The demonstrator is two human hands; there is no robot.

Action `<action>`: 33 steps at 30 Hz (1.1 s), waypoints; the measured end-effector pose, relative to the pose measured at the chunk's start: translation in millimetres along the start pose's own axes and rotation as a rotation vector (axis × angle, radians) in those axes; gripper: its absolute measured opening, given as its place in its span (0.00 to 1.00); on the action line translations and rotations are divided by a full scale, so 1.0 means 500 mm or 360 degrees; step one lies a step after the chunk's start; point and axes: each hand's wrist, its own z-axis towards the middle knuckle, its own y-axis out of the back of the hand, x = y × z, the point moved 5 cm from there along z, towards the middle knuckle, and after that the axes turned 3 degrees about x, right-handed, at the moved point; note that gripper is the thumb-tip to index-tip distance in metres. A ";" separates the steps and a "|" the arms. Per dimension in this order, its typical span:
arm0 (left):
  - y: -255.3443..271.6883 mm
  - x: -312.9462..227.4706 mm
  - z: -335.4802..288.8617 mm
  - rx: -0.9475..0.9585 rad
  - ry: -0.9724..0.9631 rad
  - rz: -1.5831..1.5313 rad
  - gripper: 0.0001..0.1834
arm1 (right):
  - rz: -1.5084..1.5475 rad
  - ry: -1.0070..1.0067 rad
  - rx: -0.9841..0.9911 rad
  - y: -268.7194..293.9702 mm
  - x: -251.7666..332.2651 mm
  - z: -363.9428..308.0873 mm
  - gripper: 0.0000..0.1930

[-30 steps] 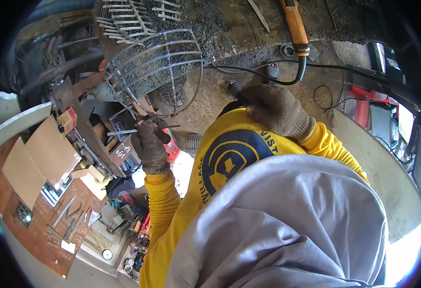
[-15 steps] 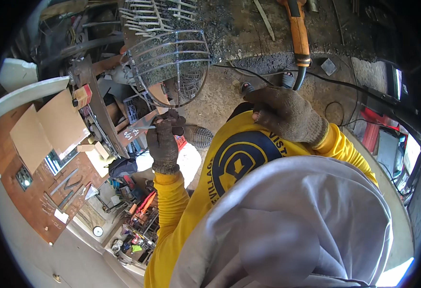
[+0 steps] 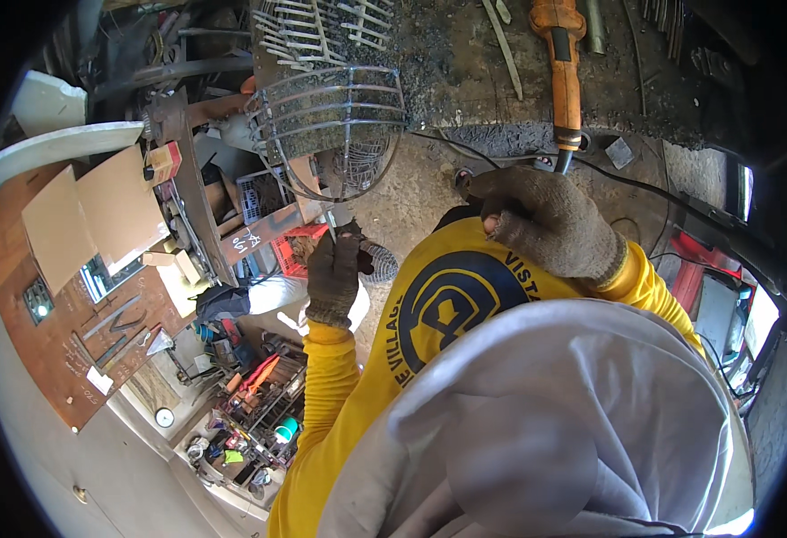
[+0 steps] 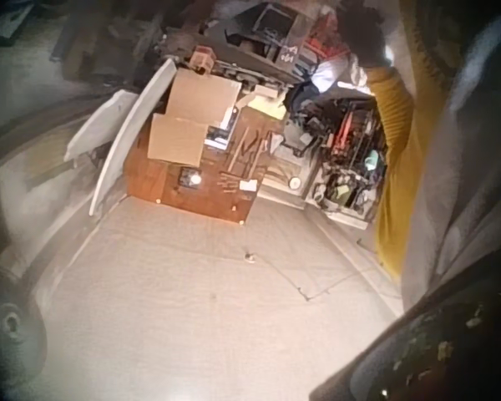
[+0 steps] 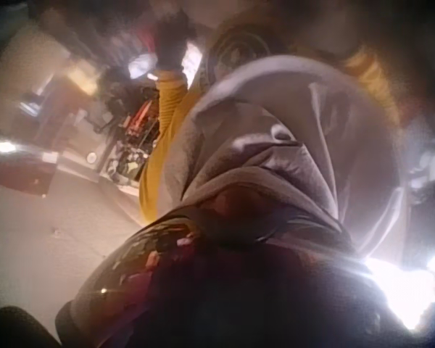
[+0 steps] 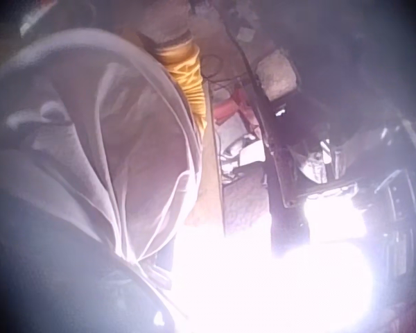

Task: The person welds various joints of a circular metal wire frame using an electrode and then grinds the metal surface with a power angle grinder.

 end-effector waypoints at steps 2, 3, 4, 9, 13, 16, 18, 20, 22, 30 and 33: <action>-0.004 0.019 -0.004 -0.0023 0.0033 0.0157 0.18 | -0.0007 -0.0024 0.0009 0.011 0.016 0.000 0.19; -0.010 0.031 -0.007 -0.0044 0.0025 0.0103 0.16 | -0.0025 -0.0030 -0.0008 0.017 0.018 -0.002 0.19; -0.017 0.056 -0.009 -0.0041 0.0019 0.0196 0.16 | -0.0041 -0.0038 -0.0019 0.021 0.020 -0.003 0.19; -0.060 0.164 -0.016 -0.0064 0.0050 0.0366 0.12 | -0.0053 -0.0039 -0.0070 0.034 0.024 -0.008 0.19; -0.083 0.326 -0.037 0.0004 -0.0265 0.0798 0.18 | -0.0199 -0.0037 -0.0127 0.042 0.036 -0.016 0.18; -0.096 0.574 -0.049 0.0711 -0.0333 0.1595 0.19 | -0.0275 -0.0082 -0.0151 0.047 0.040 -0.014 0.18; -0.118 0.629 -0.034 0.0844 0.0265 0.1299 0.18 | -0.0328 -0.0145 -0.0179 0.048 0.040 -0.014 0.18; -0.121 0.692 -0.053 0.0840 0.0365 0.1144 0.17 | -0.0346 -0.0224 -0.0155 0.049 0.045 -0.012 0.17; -0.089 0.776 -0.085 0.0784 0.0231 0.1095 0.16 | -0.0354 -0.0179 -0.0228 0.058 0.055 -0.015 0.18; -0.126 0.779 -0.063 0.0614 0.0779 0.0288 0.12 | -0.0486 -0.0263 -0.0334 0.080 0.045 -0.015 0.19; -0.125 0.784 -0.053 0.0617 0.0825 0.0190 0.11 | -0.0537 -0.0269 -0.0383 0.072 0.050 -0.012 0.18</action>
